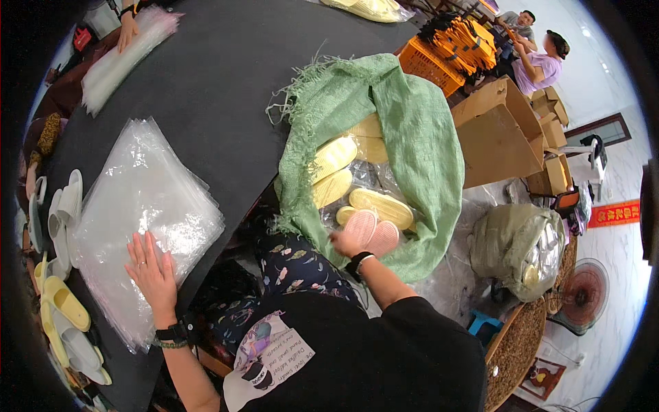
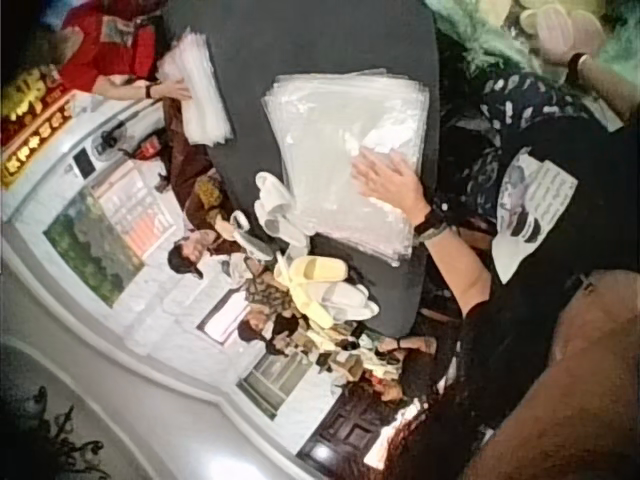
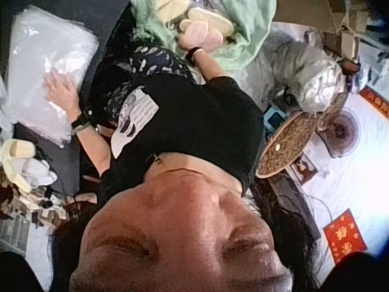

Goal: The recorder is picking up pairs of sandals from a large bag and packing them into clear plastic bags on a table in a manufacturing or assembly setting.

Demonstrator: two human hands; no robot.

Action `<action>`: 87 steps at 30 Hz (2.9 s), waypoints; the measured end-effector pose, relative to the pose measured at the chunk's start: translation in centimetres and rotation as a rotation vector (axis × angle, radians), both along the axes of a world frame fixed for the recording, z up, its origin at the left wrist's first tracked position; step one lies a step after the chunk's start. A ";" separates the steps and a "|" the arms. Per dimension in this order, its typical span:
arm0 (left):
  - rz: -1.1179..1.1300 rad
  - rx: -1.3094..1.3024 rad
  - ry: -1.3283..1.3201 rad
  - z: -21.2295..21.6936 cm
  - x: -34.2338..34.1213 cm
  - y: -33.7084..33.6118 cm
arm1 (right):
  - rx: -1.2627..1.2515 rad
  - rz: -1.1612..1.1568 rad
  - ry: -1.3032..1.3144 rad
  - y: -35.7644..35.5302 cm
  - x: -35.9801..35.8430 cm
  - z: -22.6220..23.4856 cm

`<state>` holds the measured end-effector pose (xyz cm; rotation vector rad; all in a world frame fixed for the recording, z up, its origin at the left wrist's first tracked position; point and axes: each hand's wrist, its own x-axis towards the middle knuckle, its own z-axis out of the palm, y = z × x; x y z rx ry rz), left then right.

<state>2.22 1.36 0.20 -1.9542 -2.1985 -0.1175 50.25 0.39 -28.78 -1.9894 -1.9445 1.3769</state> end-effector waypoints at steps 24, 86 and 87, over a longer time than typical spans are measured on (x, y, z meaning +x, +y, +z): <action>0.013 -0.004 -0.024 -0.2 0.1 0.0 | -0.112 -0.061 -0.319 1.3 11.0 2.6; -0.107 0.064 -0.860 -0.1 -0.4 -1.1 | 0.562 0.189 0.515 15.4 -23.3 34.2; -0.114 0.062 -0.862 -0.5 -0.4 -1.3 | 0.591 0.230 0.505 14.5 -23.4 34.1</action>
